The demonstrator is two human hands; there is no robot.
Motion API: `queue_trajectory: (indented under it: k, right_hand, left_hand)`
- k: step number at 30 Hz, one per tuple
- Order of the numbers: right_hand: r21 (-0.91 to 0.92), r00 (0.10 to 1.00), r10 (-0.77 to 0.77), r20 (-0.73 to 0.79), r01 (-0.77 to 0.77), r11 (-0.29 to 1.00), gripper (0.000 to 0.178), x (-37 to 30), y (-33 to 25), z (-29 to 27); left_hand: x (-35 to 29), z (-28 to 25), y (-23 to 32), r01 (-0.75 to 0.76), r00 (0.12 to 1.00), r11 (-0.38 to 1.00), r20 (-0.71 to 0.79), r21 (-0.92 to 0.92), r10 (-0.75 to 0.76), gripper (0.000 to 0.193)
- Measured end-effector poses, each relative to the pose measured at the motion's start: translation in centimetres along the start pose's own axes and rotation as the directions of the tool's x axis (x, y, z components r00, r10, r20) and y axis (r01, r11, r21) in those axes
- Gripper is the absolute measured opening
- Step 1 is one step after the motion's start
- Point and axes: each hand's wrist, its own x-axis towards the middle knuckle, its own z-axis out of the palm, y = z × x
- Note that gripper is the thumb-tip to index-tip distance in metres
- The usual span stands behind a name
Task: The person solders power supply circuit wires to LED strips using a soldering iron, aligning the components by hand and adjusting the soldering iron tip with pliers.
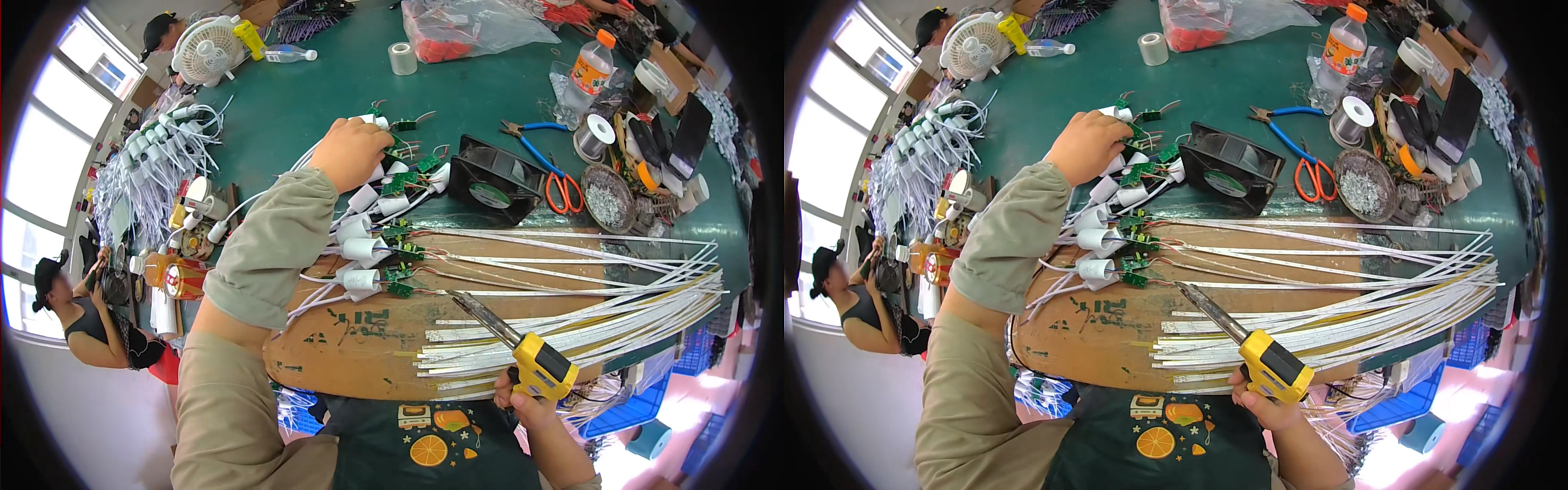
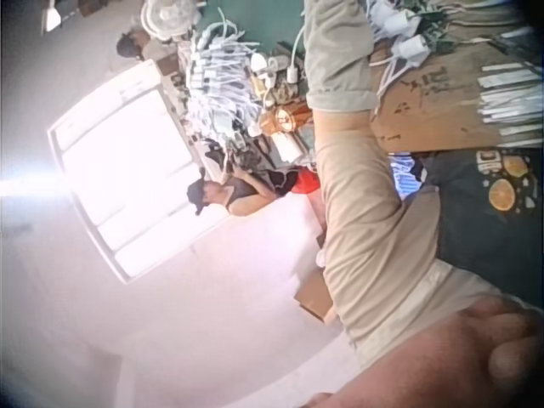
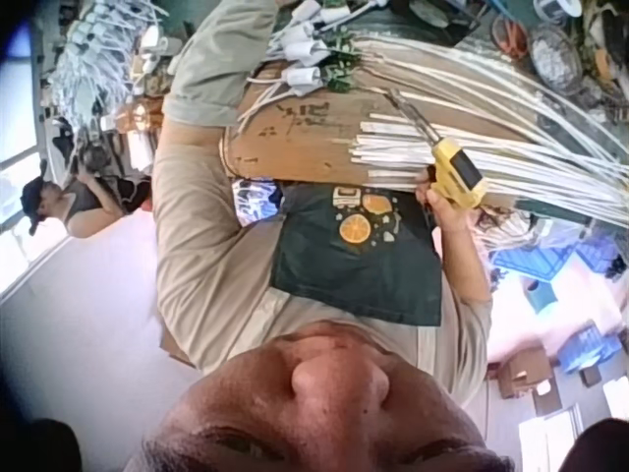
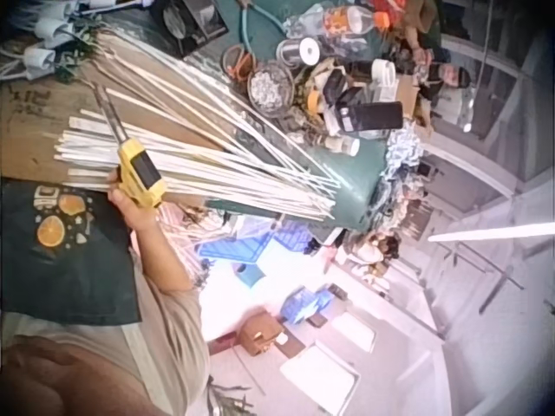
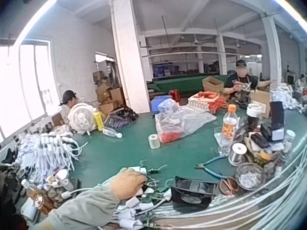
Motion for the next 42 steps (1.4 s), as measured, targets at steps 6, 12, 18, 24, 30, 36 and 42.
queue_trajectory:
  k: [6,12,18,24,30,36,42]
  right_hand:
    - [-0.001,0.999,0.001,0.054,-0.001,1.0,0.046,0.3,0.2,0.2]
    - [-0.01,1.0,-0.003,-0.011,0.003,1.0,0.043,-0.5,-0.1,0.2]
    - [-0.019,1.0,0.016,-0.004,-0.016,1.0,0.046,0.2,-0.5,0.6]
    - [-0.03,0.999,-0.027,-0.024,0.026,0.999,0.047,0.3,-0.5,0.7]
    - [-0.048,1.0,-0.015,-0.016,0.015,0.999,0.046,0.3,-0.6,0.9]
    - [-0.063,0.999,-0.006,-0.039,0.004,0.998,0.048,0.1,-0.8,1.0]
    - [-0.09,1.0,-0.005,0.0,0.005,0.996,0.05,0.1,-0.5,0.4]
  left_hand:
    - [-2.2,-4.3,0.7,-0.083,0.986,0.995,-0.138,0.058,0.09,0.024]
    - [-8.7,-12.9,7.7,0.006,0.992,0.947,-0.12,-0.321,-0.047,0.023]
    - [-17.7,-8.8,11.3,0.24,0.93,0.594,0.358,-0.768,0.087,0.019]
    - [-18.8,-4.9,14.0,0.23,0.938,0.814,0.345,-0.534,-0.039,0.022]
    - [-17.5,-5.3,16.1,0.06,0.997,0.898,0.078,-0.435,-0.028,0.031]
    - [-18.3,-2.9,16.7,-0.053,0.997,0.931,0.04,-0.36,0.072,0.039]
    - [-17.7,-1.6,16.0,-0.114,0.993,0.917,-0.03,-0.381,0.111,0.041]
